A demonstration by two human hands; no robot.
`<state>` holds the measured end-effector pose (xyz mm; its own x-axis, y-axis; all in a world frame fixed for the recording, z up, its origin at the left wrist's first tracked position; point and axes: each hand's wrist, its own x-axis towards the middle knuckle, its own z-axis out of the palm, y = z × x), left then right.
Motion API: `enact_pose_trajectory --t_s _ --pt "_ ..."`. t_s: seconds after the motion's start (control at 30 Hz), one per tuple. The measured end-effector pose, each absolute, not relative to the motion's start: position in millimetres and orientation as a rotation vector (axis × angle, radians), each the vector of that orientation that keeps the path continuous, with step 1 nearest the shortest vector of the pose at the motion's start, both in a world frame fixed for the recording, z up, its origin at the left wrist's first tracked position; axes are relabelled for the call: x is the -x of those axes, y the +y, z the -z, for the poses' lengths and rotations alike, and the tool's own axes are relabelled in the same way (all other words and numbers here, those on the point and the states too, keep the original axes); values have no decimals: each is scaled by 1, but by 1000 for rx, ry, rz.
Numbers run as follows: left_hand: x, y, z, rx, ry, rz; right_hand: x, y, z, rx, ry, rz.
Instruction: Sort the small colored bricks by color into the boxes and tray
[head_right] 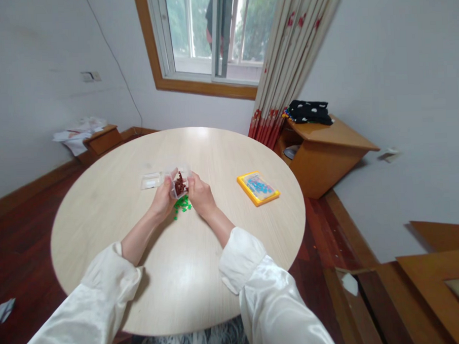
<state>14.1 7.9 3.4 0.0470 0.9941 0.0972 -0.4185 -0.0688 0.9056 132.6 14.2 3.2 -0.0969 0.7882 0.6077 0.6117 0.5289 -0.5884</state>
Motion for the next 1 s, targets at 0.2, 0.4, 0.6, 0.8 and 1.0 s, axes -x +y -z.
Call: enact_pose_trajectory --t_s 0.2,0.4,0.6,0.8,1.0 --pt "-4 13 1 -1183 937 -1427 -137 22 10 1114 -1716 -434" --pt "1 13 -2 -1515 1093 -1416 -142 26 16 1264 -1670 -452" --pt "2 7 -10 -1625 1082 -1356 -147 29 17 1343 -1642 -446" --pt "9 4 -17 -1613 1065 -1308 -152 38 22 1376 -1624 -414" --pt "20 6 -16 -1546 933 -1261 -156 43 25 1329 -1588 -416"
